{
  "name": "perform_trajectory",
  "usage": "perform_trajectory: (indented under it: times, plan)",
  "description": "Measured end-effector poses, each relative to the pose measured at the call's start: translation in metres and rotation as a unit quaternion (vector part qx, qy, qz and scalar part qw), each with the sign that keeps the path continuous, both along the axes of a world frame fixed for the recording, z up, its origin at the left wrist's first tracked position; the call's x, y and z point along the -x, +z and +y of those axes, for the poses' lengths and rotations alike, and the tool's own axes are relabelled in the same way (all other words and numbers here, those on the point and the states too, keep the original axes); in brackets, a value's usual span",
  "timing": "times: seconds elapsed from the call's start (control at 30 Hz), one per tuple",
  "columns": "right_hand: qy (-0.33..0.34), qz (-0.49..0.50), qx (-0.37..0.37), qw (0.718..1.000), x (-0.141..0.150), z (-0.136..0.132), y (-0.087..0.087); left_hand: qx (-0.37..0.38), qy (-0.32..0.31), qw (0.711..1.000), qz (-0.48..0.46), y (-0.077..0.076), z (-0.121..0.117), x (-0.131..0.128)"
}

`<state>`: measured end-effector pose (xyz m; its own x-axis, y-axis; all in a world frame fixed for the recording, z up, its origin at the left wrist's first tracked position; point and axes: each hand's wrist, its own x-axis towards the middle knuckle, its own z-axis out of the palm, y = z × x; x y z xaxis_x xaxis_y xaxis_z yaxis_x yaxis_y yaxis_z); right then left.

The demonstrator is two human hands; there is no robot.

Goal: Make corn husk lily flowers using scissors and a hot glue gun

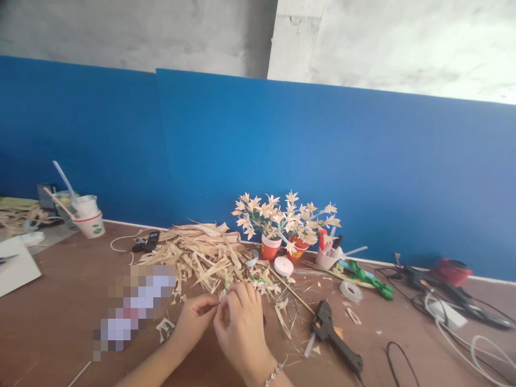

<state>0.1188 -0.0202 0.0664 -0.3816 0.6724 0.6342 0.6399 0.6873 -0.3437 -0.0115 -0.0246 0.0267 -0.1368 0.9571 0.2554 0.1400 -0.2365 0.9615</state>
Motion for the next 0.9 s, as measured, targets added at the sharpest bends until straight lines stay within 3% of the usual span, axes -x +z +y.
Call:
perform_trajectory:
  times: [0.4, 0.5, 0.6, 0.73, 0.9]
  plan:
    - [0.019, 0.020, 0.039, 0.999, -0.001, -0.001, 0.006, -0.004, 0.012, 1.000, 0.000, 0.000, 0.001, 0.003]
    - [0.045, 0.042, 0.082, 0.995, -0.010, 0.007, 0.014, 0.003, 0.022, 1.000, -0.020, 0.000, 0.001, 0.003]
    - [-0.012, 0.046, 0.170, 0.984, -0.026, 0.021, 0.018, 0.009, 0.052, 0.998, -0.039, -0.002, 0.002, 0.005]
    - [-0.087, -0.105, 0.276, 0.951, -0.041, 0.030, 0.007, -0.010, 0.087, 0.995, -0.038, -0.005, 0.002, 0.007]
    - [-0.106, -0.229, 0.233, 0.939, -0.032, 0.023, -0.014, -0.043, 0.099, 0.994, -0.021, -0.003, 0.001, 0.009]
